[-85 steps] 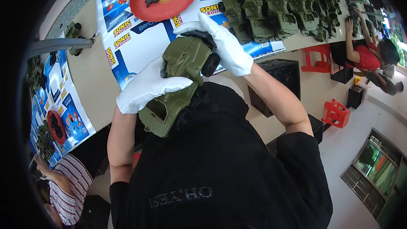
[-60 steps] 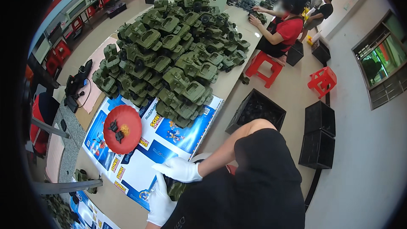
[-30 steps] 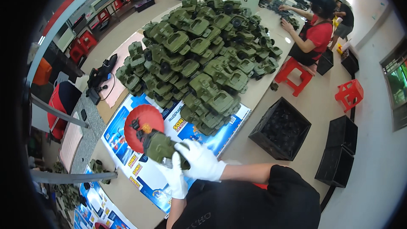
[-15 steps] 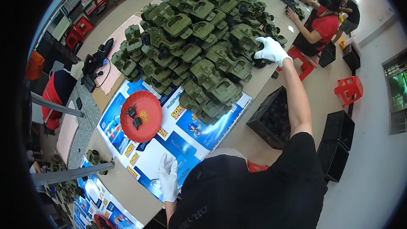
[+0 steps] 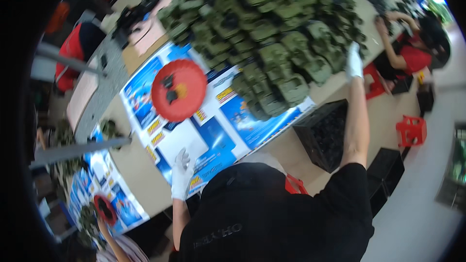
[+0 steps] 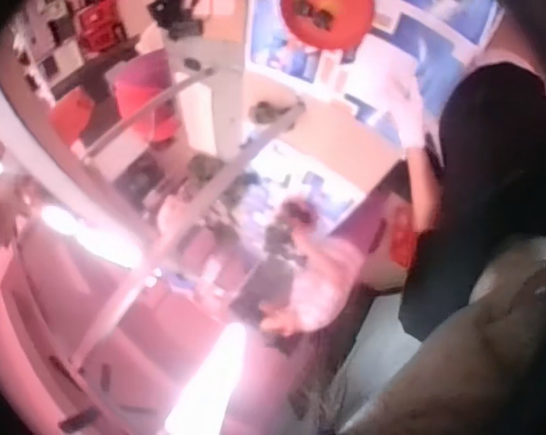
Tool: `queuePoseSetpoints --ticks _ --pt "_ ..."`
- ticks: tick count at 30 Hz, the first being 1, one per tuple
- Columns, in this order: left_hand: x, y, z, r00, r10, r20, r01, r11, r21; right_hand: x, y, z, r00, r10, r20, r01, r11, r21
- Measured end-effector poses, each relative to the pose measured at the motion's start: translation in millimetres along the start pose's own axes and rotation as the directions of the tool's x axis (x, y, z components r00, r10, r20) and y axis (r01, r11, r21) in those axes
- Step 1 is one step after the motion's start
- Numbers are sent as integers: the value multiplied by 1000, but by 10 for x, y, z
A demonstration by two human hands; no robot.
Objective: The person assembles green toy tank bodies by attaching black wheels to them. They pick up a tank body, insert wheels into the slots, and place the completed unit on a pile. The person also handles a red plate containing loose wheels and a black bin of parts.
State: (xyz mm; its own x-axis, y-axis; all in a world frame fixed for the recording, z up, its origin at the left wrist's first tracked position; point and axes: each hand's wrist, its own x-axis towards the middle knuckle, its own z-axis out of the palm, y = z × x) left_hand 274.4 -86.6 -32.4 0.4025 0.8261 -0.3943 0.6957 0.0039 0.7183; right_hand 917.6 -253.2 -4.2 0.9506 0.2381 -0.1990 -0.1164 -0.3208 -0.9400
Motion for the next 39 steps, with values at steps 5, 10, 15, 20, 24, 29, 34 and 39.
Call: queuePoseSetpoints --ticks 5,10,15,20,24,29,34,39 --pt "135 -9 -312 1000 -15 20 12 988 152 -6 389 -231 942 304 141 -333 819 467" --pt "211 -267 -596 968 -226 105 232 972 -41 711 724 -510 953 281 111 -301 857 417" --pt "751 -1558 -1312 829 -353 -434 181 903 -389 -25 310 -78 892 430 141 -441 757 482" --pt "1955 -2802 -2975 674 -4 -739 83 994 70 -185 472 -325 915 355 190 -401 845 353" --pt "2611 -3336 -3655 829 64 -555 -22 996 81 -370 528 -39 919 285 -271 -202 934 296" --pt "3219 -3132 -3800 923 -155 -352 71 968 -241 -1330 99 -288 937 182 -297 -168 983 71" --pt "2810 -3116 -3725 918 -397 -22 283 691 -665 -1562 134 -234 853 198 -484 -66 959 276" --pt "1354 -3132 -3279 942 -331 -45 173 598 -783 -2106 -90 314 797 -420 -435 402 905 -137"
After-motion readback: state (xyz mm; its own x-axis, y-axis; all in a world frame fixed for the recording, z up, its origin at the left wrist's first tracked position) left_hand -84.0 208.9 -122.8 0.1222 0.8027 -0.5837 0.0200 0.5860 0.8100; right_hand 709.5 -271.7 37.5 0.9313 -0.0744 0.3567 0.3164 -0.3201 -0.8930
